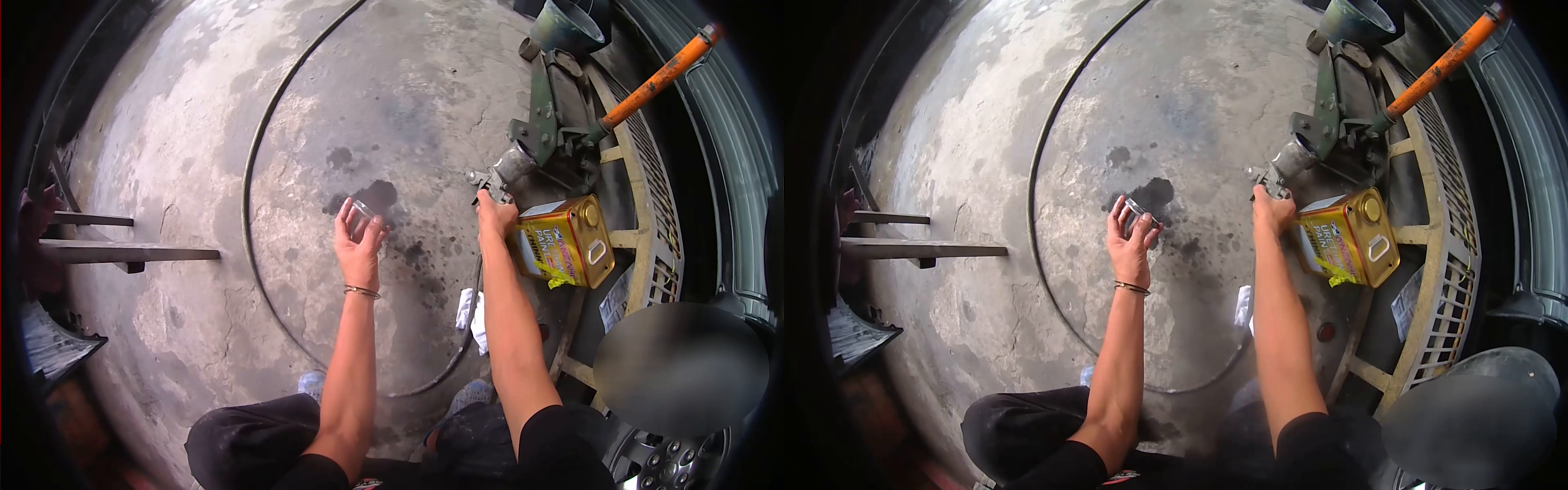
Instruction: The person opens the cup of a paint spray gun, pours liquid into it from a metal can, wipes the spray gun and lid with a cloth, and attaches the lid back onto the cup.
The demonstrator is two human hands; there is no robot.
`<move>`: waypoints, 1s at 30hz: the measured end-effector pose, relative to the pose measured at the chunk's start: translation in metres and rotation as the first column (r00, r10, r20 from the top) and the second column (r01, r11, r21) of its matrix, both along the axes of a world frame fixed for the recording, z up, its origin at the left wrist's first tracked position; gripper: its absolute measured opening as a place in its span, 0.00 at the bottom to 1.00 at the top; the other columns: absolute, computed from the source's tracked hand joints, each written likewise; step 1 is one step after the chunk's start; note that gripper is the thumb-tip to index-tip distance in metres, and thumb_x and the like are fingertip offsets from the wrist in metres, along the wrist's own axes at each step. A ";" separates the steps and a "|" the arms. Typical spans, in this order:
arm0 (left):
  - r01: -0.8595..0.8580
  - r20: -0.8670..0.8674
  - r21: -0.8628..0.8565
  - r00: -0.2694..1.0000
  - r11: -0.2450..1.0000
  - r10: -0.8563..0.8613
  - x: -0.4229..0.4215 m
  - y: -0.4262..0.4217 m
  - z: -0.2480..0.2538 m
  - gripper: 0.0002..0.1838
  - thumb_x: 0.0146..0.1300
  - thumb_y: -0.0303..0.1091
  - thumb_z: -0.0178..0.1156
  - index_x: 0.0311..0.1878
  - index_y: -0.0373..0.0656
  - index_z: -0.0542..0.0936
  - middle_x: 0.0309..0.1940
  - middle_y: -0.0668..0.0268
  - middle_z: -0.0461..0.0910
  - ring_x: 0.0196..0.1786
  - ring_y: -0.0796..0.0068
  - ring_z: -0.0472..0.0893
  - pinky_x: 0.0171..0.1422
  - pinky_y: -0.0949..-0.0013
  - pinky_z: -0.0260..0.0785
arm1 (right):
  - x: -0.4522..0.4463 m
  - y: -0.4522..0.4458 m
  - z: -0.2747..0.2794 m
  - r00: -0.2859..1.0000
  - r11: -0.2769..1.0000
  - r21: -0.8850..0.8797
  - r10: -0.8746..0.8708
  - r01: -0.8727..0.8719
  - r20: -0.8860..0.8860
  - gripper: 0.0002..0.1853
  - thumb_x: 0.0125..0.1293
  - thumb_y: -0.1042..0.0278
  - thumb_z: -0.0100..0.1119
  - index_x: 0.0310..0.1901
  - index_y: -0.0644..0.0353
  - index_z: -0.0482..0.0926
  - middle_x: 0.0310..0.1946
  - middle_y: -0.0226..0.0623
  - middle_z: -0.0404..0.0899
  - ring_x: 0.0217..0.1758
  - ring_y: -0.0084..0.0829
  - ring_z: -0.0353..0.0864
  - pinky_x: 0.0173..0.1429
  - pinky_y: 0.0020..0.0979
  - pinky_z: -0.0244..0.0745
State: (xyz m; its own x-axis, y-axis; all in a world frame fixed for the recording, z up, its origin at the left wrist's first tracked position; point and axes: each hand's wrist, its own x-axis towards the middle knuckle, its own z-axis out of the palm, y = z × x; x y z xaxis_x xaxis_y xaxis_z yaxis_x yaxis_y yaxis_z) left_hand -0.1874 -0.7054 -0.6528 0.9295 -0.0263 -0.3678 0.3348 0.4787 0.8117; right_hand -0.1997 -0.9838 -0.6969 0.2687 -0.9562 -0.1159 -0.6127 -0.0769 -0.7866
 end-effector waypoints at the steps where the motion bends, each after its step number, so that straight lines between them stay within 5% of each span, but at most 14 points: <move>1: 0.002 -0.006 0.006 1.000 1.000 -0.002 0.000 0.000 0.000 0.37 0.74 0.25 0.69 0.83 0.48 0.66 0.75 0.60 0.69 0.64 0.69 0.81 0.63 0.55 0.87 | -0.001 0.000 -0.006 1.000 0.995 -0.095 -0.021 0.021 -0.007 0.21 0.53 0.56 0.77 0.40 0.66 0.89 0.33 0.46 0.92 0.38 0.44 0.93 0.50 0.43 0.86; 4: -0.008 -0.022 -0.010 1.000 1.000 0.007 0.001 0.001 -0.001 0.37 0.74 0.25 0.69 0.83 0.48 0.66 0.74 0.61 0.69 0.63 0.69 0.81 0.63 0.55 0.88 | -0.002 0.001 -0.002 0.999 0.993 -0.115 -0.022 0.017 -0.044 0.20 0.53 0.54 0.78 0.35 0.66 0.89 0.32 0.46 0.92 0.35 0.42 0.93 0.50 0.42 0.86; 7: 0.017 -0.023 -0.049 1.000 0.999 -0.018 0.002 0.000 -0.004 0.40 0.72 0.25 0.71 0.84 0.49 0.65 0.79 0.58 0.67 0.71 0.64 0.79 0.64 0.60 0.85 | -0.008 0.005 0.018 0.999 0.988 0.152 0.038 -0.038 0.004 0.21 0.55 0.51 0.78 0.33 0.66 0.90 0.34 0.49 0.93 0.37 0.45 0.94 0.52 0.42 0.86; 11: 0.048 -0.003 -0.012 0.999 0.999 -0.048 0.001 0.001 -0.008 0.39 0.72 0.26 0.72 0.83 0.46 0.66 0.77 0.58 0.68 0.67 0.67 0.80 0.63 0.61 0.84 | -0.025 0.007 0.011 0.973 0.974 0.000 0.228 -0.228 0.046 0.31 0.64 0.44 0.77 0.50 0.70 0.88 0.53 0.60 0.89 0.59 0.54 0.89 0.63 0.44 0.81; 14: 0.019 -0.012 -0.003 1.000 1.000 -0.019 0.007 -0.005 -0.004 0.38 0.72 0.27 0.71 0.82 0.43 0.65 0.71 0.59 0.72 0.63 0.68 0.81 0.60 0.57 0.87 | -0.069 0.014 -0.008 0.915 0.888 -0.283 0.280 -0.362 -0.291 0.35 0.69 0.46 0.73 0.65 0.69 0.79 0.67 0.63 0.80 0.72 0.59 0.78 0.74 0.50 0.72; 17: 0.000 -0.025 -0.017 1.000 1.000 -0.001 0.010 -0.018 -0.003 0.39 0.71 0.28 0.73 0.81 0.43 0.66 0.70 0.59 0.73 0.65 0.67 0.80 0.62 0.54 0.88 | -0.151 0.034 0.057 0.658 0.647 -0.160 0.676 -0.745 -0.331 0.36 0.74 0.49 0.68 0.73 0.67 0.71 0.73 0.61 0.72 0.75 0.63 0.71 0.77 0.53 0.66; 20: -0.005 -0.046 -0.057 0.999 0.998 0.003 0.001 -0.040 0.009 0.38 0.70 0.29 0.74 0.80 0.45 0.68 0.69 0.60 0.73 0.67 0.66 0.80 0.61 0.54 0.88 | -0.225 0.042 0.098 0.373 0.324 -0.203 0.646 -0.924 -0.666 0.23 0.75 0.52 0.66 0.60 0.63 0.81 0.60 0.54 0.83 0.67 0.58 0.79 0.72 0.53 0.69; 23: 0.050 -0.057 -0.054 0.997 0.997 -0.053 -0.010 -0.050 0.015 0.37 0.70 0.29 0.74 0.79 0.46 0.69 0.68 0.61 0.74 0.67 0.67 0.79 0.61 0.53 0.88 | -0.266 -0.004 0.076 0.072 0.263 0.171 0.712 -0.950 -0.698 0.15 0.74 0.54 0.66 0.44 0.59 0.85 0.44 0.46 0.90 0.54 0.53 0.86 0.63 0.50 0.75; 25: 0.090 -0.033 -0.039 0.995 0.995 -0.092 -0.016 -0.051 0.017 0.36 0.70 0.30 0.74 0.78 0.45 0.70 0.67 0.62 0.74 0.65 0.69 0.80 0.61 0.52 0.88 | -0.278 -0.025 0.106 0.142 0.249 0.150 0.852 -0.957 -0.504 0.15 0.74 0.56 0.65 0.33 0.59 0.83 0.31 0.42 0.89 0.41 0.55 0.88 0.53 0.52 0.78; 26: 0.117 -0.025 -0.040 0.993 0.992 -0.118 -0.017 -0.052 0.013 0.36 0.70 0.30 0.74 0.78 0.45 0.71 0.66 0.62 0.75 0.65 0.69 0.80 0.61 0.52 0.87 | -0.280 -0.029 0.133 0.174 0.271 0.139 0.860 -0.953 -0.481 0.14 0.75 0.59 0.64 0.38 0.61 0.85 0.30 0.43 0.89 0.36 0.48 0.89 0.46 0.47 0.81; 30: 0.157 -0.026 -0.063 0.987 0.986 -0.159 -0.032 -0.062 0.023 0.36 0.70 0.32 0.75 0.78 0.45 0.71 0.64 0.63 0.76 0.63 0.70 0.82 0.61 0.52 0.87 | -0.280 -0.030 0.216 0.499 0.567 0.391 0.824 -0.725 -0.269 0.13 0.76 0.62 0.65 0.49 0.65 0.87 0.34 0.44 0.89 0.39 0.30 0.89 0.48 0.33 0.82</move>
State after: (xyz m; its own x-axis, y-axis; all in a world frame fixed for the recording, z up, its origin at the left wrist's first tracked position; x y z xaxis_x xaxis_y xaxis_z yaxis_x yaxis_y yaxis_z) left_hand -0.2192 -0.7675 -0.6299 0.9002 -0.1951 -0.3893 0.4343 0.4661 0.7708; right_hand -0.4796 -1.0137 -0.4806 0.7725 -0.3206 -0.5482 -0.6233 -0.5483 -0.5576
